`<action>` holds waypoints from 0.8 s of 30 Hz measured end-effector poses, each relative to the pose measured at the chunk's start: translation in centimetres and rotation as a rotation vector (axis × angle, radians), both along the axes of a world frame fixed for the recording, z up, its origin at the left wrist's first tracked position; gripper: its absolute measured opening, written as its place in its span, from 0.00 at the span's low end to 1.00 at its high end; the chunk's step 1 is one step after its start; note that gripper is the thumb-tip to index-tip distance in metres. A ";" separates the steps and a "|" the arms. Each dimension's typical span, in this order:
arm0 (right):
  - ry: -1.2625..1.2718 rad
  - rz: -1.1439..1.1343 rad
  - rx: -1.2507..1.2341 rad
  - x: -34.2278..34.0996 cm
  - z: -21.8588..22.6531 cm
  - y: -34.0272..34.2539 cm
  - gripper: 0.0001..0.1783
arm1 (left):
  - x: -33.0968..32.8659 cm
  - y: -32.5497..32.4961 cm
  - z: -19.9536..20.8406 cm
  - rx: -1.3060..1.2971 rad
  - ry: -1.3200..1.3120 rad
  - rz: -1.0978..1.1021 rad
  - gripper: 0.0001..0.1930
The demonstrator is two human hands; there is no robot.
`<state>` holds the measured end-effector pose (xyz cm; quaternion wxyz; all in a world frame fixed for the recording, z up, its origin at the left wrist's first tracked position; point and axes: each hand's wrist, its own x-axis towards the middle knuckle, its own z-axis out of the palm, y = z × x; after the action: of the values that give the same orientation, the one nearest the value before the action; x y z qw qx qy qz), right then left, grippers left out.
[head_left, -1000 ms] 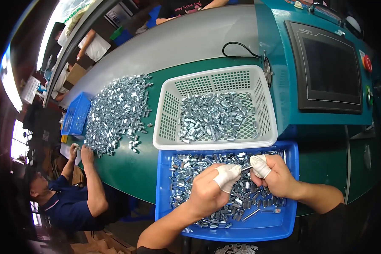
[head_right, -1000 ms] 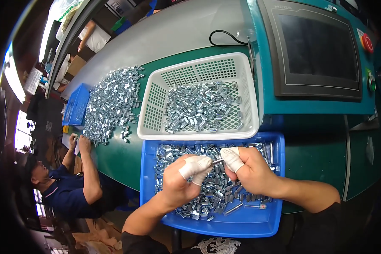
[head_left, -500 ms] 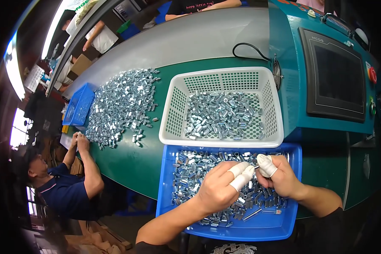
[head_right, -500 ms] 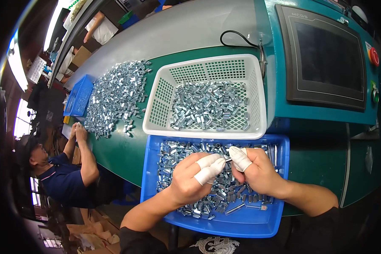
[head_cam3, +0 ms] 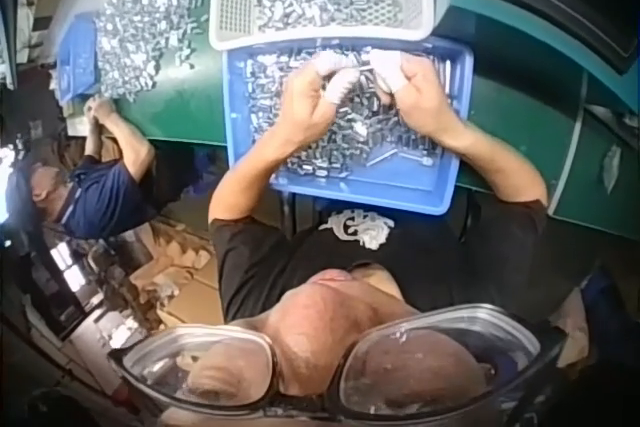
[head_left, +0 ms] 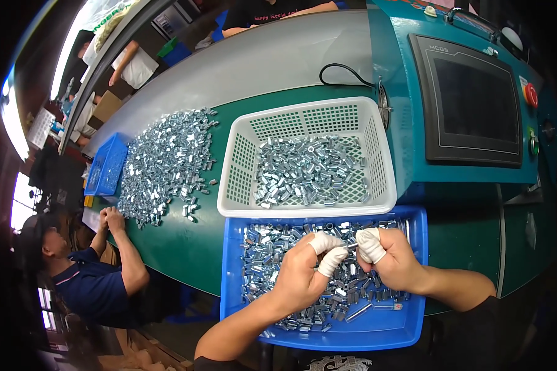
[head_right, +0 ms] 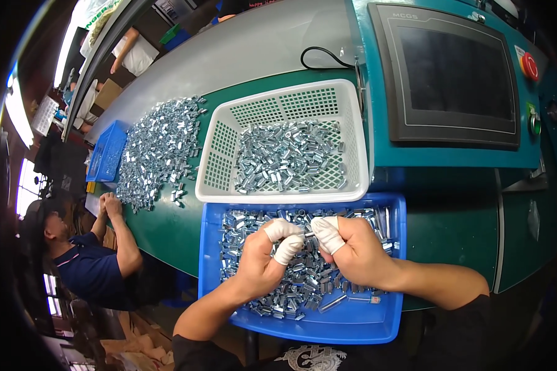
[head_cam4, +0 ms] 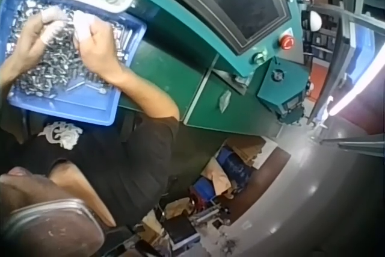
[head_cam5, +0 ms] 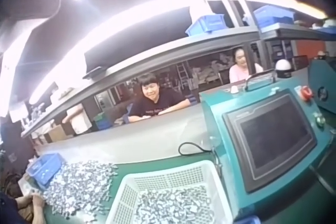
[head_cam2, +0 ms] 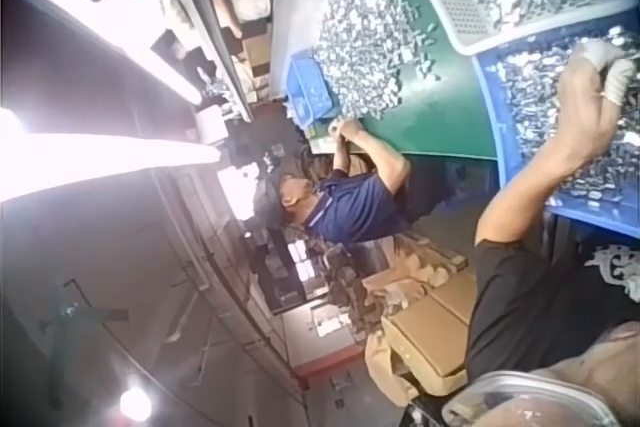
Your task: The recorder is assembling small metal components by fitting white plastic caps onto metallic pins at a factory workstation.
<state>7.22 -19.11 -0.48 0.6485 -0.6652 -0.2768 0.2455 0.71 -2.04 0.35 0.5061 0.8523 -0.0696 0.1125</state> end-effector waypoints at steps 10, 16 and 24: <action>0.167 -0.184 0.104 0.5 0.5 -0.1 0.24 | 2.7 2.9 -0.1 -0.024 0.037 0.236 0.12; 0.196 -0.179 0.137 0.6 0.4 -0.5 0.23 | 2.7 1.6 -0.7 0.265 -0.223 0.021 0.07; 0.176 -0.123 0.102 0.5 0.5 -0.2 0.23 | 1.5 0.5 -2.8 0.651 0.018 -0.048 0.19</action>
<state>7.76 -19.36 -0.01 0.7171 -0.6231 -0.1894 0.2483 2.25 -1.52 -2.41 0.2102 0.9684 -0.1178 0.0649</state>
